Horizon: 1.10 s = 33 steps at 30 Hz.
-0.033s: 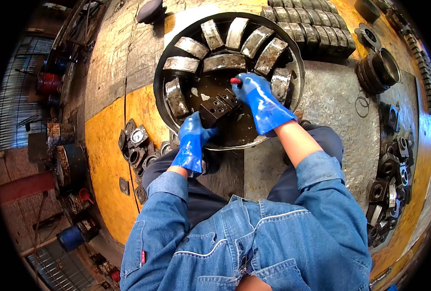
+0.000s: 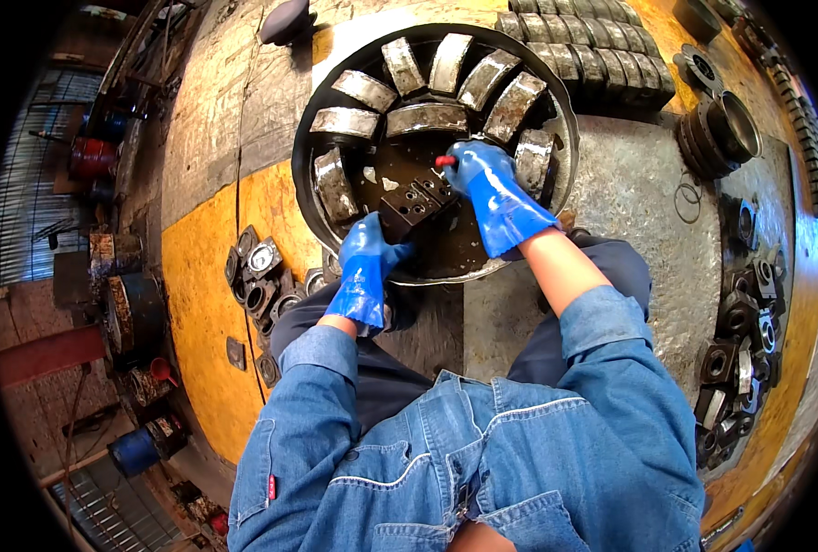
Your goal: The person cleans metal parts in a tub of liquid using a brush. They pick up the metal pieces individually, scrub them with the brush, and place them on the floor.
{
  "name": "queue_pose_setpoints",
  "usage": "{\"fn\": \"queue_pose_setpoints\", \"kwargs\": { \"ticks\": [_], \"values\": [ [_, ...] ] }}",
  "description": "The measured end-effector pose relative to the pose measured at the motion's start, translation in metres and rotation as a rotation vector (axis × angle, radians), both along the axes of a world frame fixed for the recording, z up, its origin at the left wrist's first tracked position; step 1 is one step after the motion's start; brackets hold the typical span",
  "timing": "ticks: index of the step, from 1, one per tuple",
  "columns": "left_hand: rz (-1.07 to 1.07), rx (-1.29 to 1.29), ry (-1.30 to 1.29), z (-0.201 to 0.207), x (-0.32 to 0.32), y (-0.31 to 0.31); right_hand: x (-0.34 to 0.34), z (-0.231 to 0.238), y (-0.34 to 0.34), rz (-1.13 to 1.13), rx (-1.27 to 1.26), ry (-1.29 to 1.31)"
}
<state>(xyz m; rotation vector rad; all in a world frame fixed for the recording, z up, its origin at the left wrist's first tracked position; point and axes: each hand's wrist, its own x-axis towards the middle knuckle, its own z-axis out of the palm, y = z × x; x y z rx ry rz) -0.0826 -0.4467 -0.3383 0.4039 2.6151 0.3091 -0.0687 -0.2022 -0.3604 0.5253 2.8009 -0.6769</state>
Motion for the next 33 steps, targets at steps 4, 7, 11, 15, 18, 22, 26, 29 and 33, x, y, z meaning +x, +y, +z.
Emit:
{"fn": "queue_pose_setpoints", "kwargs": {
  "ticks": [4,7,11,15,18,22,26,29,33],
  "values": [
    [-0.01,0.02,0.003,0.005,-0.001,0.009,-0.011,-0.02,0.009,0.076,0.026,-0.341],
    [0.003,0.055,-0.012,0.0,0.001,0.0,0.004,0.021,0.001,-0.12,-0.228,-0.014],
    [0.018,0.073,-0.04,0.004,0.002,-0.005,0.01,0.056,-0.003,-0.066,-0.606,-0.038],
    [-0.044,0.087,-0.059,0.006,-0.007,0.02,-0.017,-0.047,0.007,-0.056,-0.518,0.232],
    [0.033,0.022,-0.03,0.007,0.005,-0.007,0.005,0.029,-0.016,-0.091,-0.415,0.107],
    [0.009,0.025,-0.024,0.006,0.0,0.002,0.007,0.05,-0.025,0.042,-0.443,0.148],
    [-0.002,0.066,-0.033,0.008,0.001,0.004,0.013,0.05,-0.017,-0.063,-0.243,0.215],
    [-0.025,0.06,-0.014,0.003,-0.002,0.002,0.01,0.036,-0.001,-0.191,-0.162,0.181],
    [-0.022,0.042,0.009,0.007,0.002,0.005,-0.007,0.012,0.006,0.009,-0.002,-0.202]
  ]
}}
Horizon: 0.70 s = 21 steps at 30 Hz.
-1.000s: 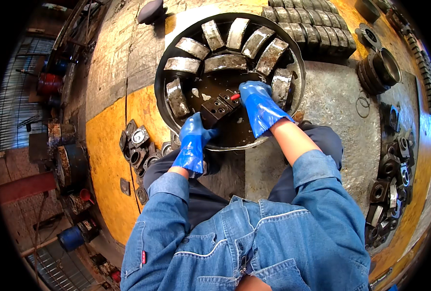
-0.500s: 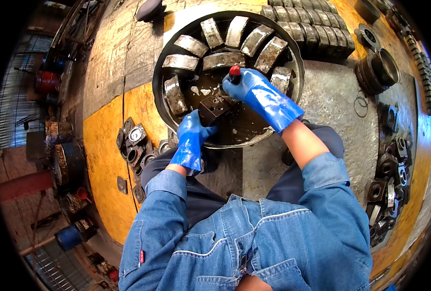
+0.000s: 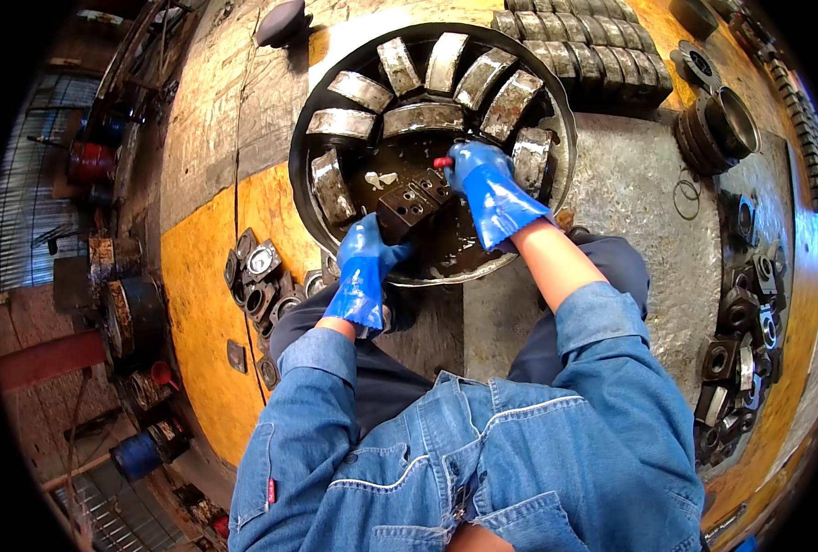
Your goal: The person cleans metal parts in a tub of liquid using a brush. They pick up the metal pieces individually, scrub them with the brush, and place them on the floor.
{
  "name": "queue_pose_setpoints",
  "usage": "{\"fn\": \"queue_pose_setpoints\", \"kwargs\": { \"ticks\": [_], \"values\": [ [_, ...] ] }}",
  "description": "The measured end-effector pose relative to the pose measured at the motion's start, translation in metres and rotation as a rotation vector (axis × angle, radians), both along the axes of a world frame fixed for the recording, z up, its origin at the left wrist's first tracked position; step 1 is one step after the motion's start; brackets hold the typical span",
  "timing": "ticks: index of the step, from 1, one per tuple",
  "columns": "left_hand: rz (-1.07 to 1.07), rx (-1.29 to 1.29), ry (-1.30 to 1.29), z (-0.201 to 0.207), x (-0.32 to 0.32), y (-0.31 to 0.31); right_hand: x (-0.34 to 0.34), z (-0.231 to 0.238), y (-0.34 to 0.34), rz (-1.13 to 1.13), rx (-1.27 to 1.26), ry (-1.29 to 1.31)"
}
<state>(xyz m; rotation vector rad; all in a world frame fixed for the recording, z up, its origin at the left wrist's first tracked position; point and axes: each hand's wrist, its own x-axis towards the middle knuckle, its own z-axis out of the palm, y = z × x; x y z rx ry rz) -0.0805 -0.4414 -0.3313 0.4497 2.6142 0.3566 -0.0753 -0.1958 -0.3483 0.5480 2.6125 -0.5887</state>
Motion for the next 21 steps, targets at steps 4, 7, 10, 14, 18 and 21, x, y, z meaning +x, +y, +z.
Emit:
{"fn": "queue_pose_setpoints", "kwargs": {
  "ticks": [4,7,10,14,18,21],
  "values": [
    [0.021,0.023,-0.031,-0.002,0.0,-0.006,0.007,0.001,-0.008,-0.327,-0.436,0.192],
    [0.023,-0.005,-0.055,-0.002,-0.001,-0.005,0.012,0.014,-0.004,-0.503,-0.838,0.47],
    [0.02,-0.026,-0.048,0.005,0.001,0.002,0.016,0.024,-0.012,-0.597,-1.008,0.421],
    [0.009,-0.031,-0.031,-0.006,-0.003,-0.004,0.021,0.021,-0.027,-0.489,-1.028,0.38],
    [-0.001,-0.006,-0.021,-0.011,-0.005,-0.002,0.003,0.009,-0.03,-0.459,-0.765,0.264],
    [0.004,-0.017,-0.015,-0.01,-0.005,-0.004,0.005,0.017,-0.032,-0.339,-0.64,0.187]
  ]
}}
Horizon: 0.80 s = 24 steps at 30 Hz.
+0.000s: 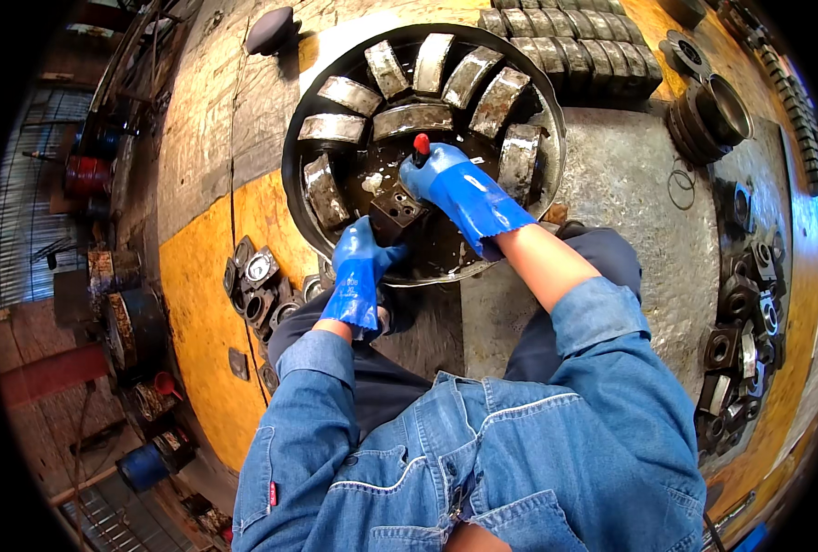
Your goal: The person cleans metal parts in a tub of liquid using a brush. They pick up the metal pieces individually, scrub them with the brush, and place them on the floor.
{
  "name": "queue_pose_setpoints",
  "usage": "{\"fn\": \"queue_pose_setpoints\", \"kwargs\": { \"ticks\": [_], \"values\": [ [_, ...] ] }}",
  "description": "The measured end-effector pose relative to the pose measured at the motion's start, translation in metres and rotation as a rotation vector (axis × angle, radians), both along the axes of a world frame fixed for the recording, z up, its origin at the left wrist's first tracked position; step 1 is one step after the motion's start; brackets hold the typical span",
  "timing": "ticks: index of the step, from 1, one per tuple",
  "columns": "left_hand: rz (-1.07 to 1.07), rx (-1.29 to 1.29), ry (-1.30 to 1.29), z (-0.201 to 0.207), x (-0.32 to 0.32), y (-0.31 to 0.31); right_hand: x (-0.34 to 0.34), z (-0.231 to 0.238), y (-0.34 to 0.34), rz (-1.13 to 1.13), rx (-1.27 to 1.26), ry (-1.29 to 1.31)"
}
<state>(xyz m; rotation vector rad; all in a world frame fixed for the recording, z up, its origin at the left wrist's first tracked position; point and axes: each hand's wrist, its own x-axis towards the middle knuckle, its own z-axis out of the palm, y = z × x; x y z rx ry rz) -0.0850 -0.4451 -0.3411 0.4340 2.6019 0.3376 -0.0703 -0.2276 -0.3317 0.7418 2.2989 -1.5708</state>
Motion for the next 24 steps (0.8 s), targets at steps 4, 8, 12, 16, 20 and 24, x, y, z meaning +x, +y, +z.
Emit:
{"fn": "queue_pose_setpoints", "kwargs": {
  "ticks": [4,8,12,16,20,24],
  "values": [
    [-0.001,0.019,0.015,-0.008,-0.002,-0.004,0.011,0.002,0.002,0.057,0.127,0.009],
    [-0.009,-0.013,-0.034,0.005,0.001,0.005,0.026,0.01,0.01,0.135,0.219,-0.024],
    [0.008,0.021,-0.011,-0.006,0.0,-0.006,0.041,0.035,0.031,0.196,0.212,-0.075],
    [0.018,0.058,-0.035,-0.011,-0.002,-0.009,0.028,0.026,0.046,0.076,0.404,-0.099],
    [-0.019,0.014,0.0,-0.004,-0.002,0.005,0.001,-0.019,0.048,0.369,0.612,-0.233],
    [0.002,0.026,0.005,-0.014,-0.005,-0.008,-0.002,-0.009,0.04,0.159,0.341,-0.139]
  ]
}}
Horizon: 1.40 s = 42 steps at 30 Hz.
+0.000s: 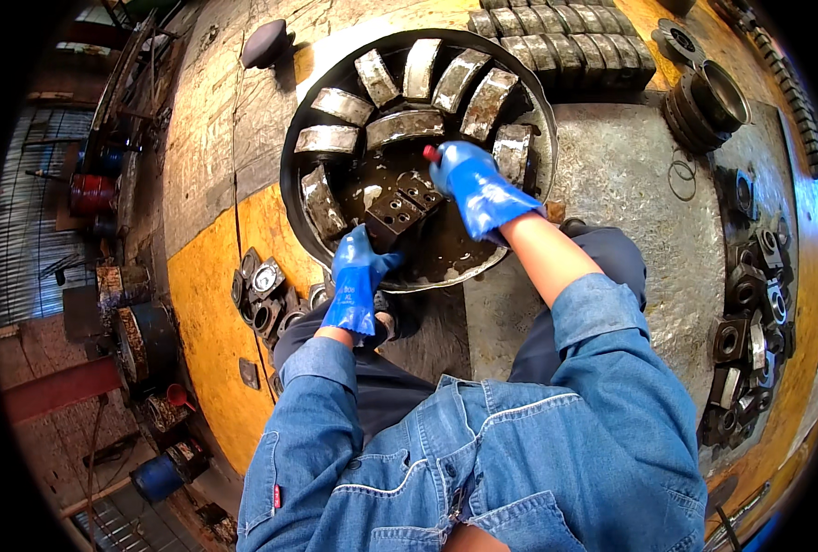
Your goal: The person cleans metal parts in a tub of liquid using a brush. They pick up the metal pieces individually, scrub them with the brush, and place them on the floor.
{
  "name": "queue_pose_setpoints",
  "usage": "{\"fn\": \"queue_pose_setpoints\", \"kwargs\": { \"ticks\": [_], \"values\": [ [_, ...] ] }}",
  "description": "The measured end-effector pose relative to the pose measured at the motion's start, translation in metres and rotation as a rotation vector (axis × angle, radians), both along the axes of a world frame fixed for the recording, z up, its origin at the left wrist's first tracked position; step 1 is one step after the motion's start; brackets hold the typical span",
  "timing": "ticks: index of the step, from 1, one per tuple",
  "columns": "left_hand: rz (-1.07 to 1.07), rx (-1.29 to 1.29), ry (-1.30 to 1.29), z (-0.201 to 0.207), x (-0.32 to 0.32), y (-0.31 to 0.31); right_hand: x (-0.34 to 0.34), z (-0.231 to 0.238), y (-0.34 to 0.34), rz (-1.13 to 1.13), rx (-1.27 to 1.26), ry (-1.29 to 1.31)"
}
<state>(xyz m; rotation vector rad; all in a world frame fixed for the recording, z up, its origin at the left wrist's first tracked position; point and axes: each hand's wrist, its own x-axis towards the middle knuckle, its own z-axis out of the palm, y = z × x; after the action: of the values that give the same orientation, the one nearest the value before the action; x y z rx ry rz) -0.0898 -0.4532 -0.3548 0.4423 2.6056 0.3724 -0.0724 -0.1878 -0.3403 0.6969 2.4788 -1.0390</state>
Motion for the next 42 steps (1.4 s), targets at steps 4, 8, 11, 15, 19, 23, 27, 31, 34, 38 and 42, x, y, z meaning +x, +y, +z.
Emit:
{"fn": "queue_pose_setpoints", "kwargs": {
  "ticks": [4,8,11,15,19,23,27,31,34,38,42],
  "values": [
    [-0.006,-0.011,0.005,-0.003,0.001,0.0,0.013,-0.003,0.003,-0.243,-0.538,0.379],
    [-0.006,-0.042,-0.02,0.006,0.002,0.003,0.035,0.009,0.001,-0.221,-0.506,0.354],
    [-0.005,-0.016,-0.012,0.008,0.003,0.007,0.036,0.01,0.005,-0.227,-0.46,0.185],
    [0.012,0.0,-0.038,0.016,0.007,0.008,0.031,0.007,0.017,-0.037,-0.293,-0.041],
    [-0.003,0.012,-0.005,0.005,0.003,0.002,0.014,-0.002,0.007,-0.083,0.054,0.003],
    [-0.052,-0.007,0.056,0.001,0.001,0.007,0.002,-0.03,0.006,0.207,0.246,-0.054],
    [-0.009,0.016,0.034,-0.001,0.006,-0.002,0.012,-0.003,-0.01,-0.34,-0.382,0.253],
    [-0.02,0.002,0.056,-0.001,0.003,-0.001,0.029,0.011,-0.019,-0.289,-0.755,0.565],
    [-0.025,0.016,0.065,-0.006,0.001,-0.002,0.026,0.001,-0.025,-0.248,-0.727,0.485],
    [-0.016,0.002,0.047,0.008,0.007,0.009,0.023,0.003,-0.015,-0.188,-0.525,0.254],
    [-0.007,0.005,-0.015,0.011,0.005,0.006,0.028,0.025,-0.017,-0.17,-0.436,0.111]
  ]
}}
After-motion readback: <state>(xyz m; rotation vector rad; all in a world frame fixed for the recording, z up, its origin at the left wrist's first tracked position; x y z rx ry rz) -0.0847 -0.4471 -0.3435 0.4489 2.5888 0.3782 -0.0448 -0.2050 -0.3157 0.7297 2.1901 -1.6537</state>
